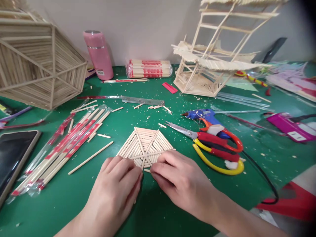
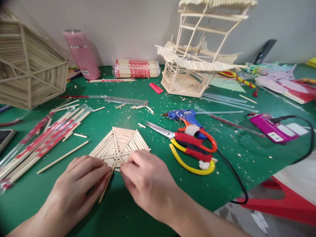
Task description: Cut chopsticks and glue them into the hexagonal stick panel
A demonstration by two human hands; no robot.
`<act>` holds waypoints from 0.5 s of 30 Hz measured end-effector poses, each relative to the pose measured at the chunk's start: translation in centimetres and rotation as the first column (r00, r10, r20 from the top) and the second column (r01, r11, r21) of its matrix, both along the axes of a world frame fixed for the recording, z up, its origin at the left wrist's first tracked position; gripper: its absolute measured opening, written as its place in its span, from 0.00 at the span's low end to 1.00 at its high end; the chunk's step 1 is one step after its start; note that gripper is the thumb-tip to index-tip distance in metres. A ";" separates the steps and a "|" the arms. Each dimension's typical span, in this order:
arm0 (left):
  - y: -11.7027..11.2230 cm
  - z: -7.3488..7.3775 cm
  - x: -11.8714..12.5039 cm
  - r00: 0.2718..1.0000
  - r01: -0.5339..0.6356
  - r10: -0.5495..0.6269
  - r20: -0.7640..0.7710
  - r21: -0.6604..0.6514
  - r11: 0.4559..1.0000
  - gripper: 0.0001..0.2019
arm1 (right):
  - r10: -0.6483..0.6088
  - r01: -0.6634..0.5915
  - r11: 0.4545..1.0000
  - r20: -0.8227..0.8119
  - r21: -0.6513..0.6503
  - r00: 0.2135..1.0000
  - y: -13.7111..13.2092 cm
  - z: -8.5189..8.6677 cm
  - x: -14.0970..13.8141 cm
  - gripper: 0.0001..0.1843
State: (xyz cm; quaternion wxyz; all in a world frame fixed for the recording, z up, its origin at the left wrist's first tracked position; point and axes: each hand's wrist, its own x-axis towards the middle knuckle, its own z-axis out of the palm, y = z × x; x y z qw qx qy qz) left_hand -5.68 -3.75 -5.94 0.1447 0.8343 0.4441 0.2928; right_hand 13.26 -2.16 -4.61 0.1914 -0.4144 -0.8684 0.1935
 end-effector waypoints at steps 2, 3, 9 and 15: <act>0.0 -0.1 -0.1 1.000 0.027 -0.026 -0.014 0.015 1.000 0.08 | -0.017 0.017 1.000 0.012 -0.026 1.000 -0.1 0.1 -0.1 0.08; 0.0 -0.1 -0.1 0.999 0.036 -0.036 -0.021 0.028 0.999 0.08 | -0.021 0.022 0.999 0.012 -0.037 1.000 -0.1 0.1 -0.1 0.08; 0.2 0.0 -0.2 0.994 0.094 -0.086 -0.072 0.119 0.988 0.07 | -0.020 0.019 0.997 -0.014 -0.074 1.000 0.1 0.3 0.0 0.08; 0.3 -0.1 0.5 0.988 0.090 -0.061 -0.141 0.211 0.973 0.10 | -0.032 0.031 0.995 -0.011 -0.094 0.999 0.5 0.0 -0.2 0.08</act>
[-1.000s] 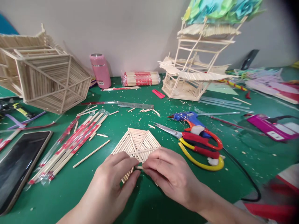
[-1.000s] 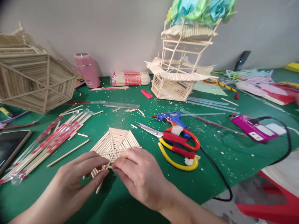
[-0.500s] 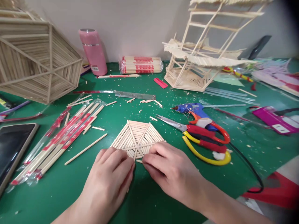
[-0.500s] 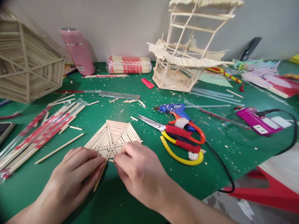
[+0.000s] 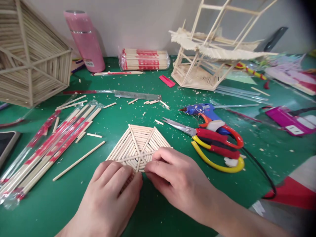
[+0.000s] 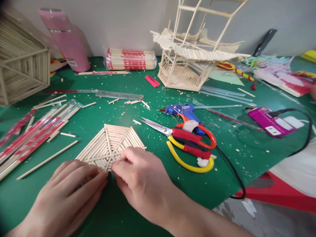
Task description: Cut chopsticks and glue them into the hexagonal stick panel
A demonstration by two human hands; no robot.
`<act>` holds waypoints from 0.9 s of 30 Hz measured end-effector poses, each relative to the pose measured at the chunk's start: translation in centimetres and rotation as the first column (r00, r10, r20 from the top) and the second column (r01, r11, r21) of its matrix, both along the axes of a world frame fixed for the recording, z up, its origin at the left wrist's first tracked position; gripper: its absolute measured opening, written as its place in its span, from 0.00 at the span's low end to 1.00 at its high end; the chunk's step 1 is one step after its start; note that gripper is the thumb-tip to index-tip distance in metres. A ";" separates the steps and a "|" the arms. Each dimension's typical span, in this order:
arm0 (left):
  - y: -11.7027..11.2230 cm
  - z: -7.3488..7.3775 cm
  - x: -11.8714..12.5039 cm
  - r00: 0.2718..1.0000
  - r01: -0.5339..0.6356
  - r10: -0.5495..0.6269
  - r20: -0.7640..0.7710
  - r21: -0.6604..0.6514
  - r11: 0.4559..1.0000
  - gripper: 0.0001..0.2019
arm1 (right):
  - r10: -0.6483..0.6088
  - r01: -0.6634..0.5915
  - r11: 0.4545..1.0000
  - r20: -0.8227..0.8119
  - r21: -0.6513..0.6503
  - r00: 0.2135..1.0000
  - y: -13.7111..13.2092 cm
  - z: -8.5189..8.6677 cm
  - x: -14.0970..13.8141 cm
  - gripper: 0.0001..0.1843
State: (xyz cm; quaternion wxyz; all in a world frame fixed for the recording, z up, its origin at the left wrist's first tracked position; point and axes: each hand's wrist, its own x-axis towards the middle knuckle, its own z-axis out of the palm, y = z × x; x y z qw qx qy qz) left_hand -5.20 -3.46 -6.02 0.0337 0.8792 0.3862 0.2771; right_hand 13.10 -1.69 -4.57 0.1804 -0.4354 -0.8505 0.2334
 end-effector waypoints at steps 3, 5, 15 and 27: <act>-0.2 -0.2 0.1 0.999 -0.047 0.047 -0.016 0.017 0.999 0.11 | -0.037 0.037 0.999 -0.011 0.001 0.999 0.0 -0.1 -0.1 0.07; -0.2 0.0 0.1 0.998 -0.044 0.044 -0.053 0.006 0.999 0.12 | -0.056 0.056 0.998 -0.022 -0.001 0.998 0.0 -0.1 -0.1 0.06; 0.1 0.7 0.2 0.997 -0.034 0.029 -0.075 -0.061 0.998 0.11 | -0.088 0.089 0.996 -0.042 0.012 0.995 -0.4 -0.4 -0.4 0.07; 0.0 0.8 0.3 0.991 -0.017 0.019 -0.132 0.016 1.000 0.15 | -0.108 0.109 0.993 -0.030 0.052 0.994 -0.6 -0.4 -0.8 0.06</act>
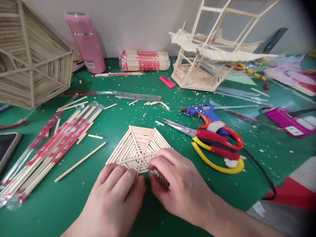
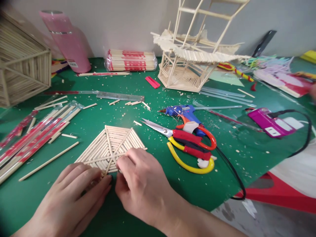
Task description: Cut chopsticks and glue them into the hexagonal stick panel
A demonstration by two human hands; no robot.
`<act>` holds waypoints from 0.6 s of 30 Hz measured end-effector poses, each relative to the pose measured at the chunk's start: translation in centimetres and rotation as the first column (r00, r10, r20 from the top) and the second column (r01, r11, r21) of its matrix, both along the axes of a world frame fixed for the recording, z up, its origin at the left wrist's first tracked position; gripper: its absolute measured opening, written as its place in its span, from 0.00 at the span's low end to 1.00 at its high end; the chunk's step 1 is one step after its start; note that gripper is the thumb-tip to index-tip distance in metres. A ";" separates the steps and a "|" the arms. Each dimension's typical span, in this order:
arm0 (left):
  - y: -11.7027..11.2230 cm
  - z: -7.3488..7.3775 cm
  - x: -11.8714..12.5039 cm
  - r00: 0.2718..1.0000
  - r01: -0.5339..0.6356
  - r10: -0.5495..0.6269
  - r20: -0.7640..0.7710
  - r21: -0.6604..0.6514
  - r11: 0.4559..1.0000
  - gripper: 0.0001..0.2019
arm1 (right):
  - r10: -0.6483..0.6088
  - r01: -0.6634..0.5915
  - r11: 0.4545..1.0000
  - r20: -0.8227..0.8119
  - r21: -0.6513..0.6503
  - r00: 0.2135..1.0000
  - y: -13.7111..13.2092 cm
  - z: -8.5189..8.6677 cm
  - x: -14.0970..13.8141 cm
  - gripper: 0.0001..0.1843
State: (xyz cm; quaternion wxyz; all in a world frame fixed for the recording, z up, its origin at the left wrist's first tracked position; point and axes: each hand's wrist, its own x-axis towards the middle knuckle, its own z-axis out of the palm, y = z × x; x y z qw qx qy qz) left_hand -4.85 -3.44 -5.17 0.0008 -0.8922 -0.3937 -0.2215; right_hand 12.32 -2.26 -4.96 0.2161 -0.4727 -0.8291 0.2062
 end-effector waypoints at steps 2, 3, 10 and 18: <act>-0.1 -0.2 0.0 1.000 -0.018 0.018 0.020 0.029 0.999 0.16 | -0.002 0.002 1.000 0.008 0.000 1.000 0.0 0.0 0.0 0.06; -0.1 -0.3 0.1 0.999 -0.027 0.025 0.036 0.036 0.999 0.16 | -0.003 0.003 1.000 0.011 -0.001 1.000 0.0 0.0 0.0 0.06; 0.0 0.0 0.1 0.999 -0.003 0.004 0.045 -0.014 1.000 0.14 | -0.013 0.013 1.000 0.008 0.003 1.000 0.1 -0.3 0.0 0.05; -0.2 -0.2 -0.3 0.999 0.021 -0.019 0.026 -0.083 0.996 0.11 | -0.022 0.022 1.000 -0.006 0.006 1.000 -0.1 -0.1 0.1 0.05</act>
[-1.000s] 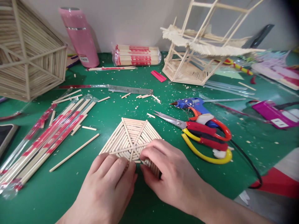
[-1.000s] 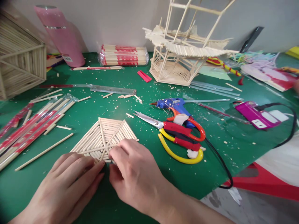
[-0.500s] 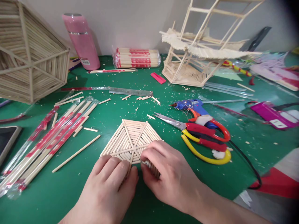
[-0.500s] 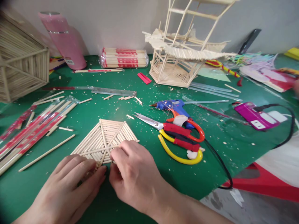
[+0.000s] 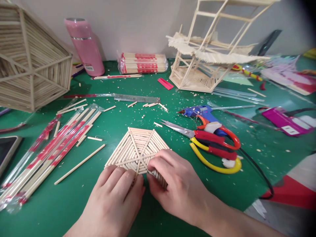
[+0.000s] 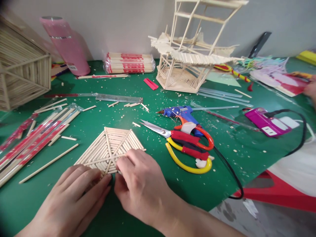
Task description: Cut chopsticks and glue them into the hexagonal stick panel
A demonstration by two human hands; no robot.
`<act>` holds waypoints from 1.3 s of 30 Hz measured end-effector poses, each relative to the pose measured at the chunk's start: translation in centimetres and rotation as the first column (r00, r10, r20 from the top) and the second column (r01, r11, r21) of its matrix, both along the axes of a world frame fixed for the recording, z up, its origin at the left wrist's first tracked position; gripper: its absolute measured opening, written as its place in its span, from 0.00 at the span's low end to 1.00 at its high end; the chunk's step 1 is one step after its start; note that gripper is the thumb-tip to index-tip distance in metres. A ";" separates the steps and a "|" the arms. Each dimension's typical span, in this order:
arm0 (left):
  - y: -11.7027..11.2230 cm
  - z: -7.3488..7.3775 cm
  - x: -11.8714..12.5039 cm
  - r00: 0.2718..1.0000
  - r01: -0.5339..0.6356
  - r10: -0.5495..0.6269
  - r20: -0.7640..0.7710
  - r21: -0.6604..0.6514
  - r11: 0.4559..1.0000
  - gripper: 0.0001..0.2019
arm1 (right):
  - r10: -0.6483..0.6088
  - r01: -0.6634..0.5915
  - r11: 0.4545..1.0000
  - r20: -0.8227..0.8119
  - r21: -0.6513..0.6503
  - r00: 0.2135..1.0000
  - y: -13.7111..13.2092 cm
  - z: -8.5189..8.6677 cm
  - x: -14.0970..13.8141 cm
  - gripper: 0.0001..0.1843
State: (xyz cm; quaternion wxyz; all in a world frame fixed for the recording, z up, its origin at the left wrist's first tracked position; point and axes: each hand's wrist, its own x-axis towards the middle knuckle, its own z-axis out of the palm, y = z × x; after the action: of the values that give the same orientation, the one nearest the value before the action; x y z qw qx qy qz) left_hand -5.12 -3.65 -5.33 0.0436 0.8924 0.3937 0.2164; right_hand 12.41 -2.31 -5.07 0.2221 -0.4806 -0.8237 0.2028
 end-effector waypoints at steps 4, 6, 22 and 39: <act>-0.1 -0.1 -0.1 1.000 0.004 -0.004 0.006 0.007 1.000 0.11 | -0.005 0.005 1.000 -0.002 0.000 1.000 -0.1 -0.1 0.0 0.05; 0.0 -0.1 0.0 1.000 0.000 0.000 0.017 0.030 1.000 0.11 | -0.006 0.006 1.000 0.000 0.003 1.000 -0.1 -0.1 -0.1 0.05; 0.0 -0.8 0.3 0.999 -0.027 0.024 0.031 0.093 0.995 0.14 | 0.004 -0.004 1.000 -0.016 -0.005 1.000 -0.1 0.0 0.0 0.05; 0.1 0.0 0.1 1.000 0.007 -0.007 0.008 0.038 0.999 0.13 | -0.004 0.004 1.000 0.004 -0.001 1.000 0.0 -0.1 -0.1 0.04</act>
State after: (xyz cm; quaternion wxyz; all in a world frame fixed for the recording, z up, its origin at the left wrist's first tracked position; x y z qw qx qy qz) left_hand -5.03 -3.56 -5.31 0.0289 0.8934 0.3862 0.2275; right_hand 12.31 -2.35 -5.22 0.2207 -0.4829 -0.8229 0.2020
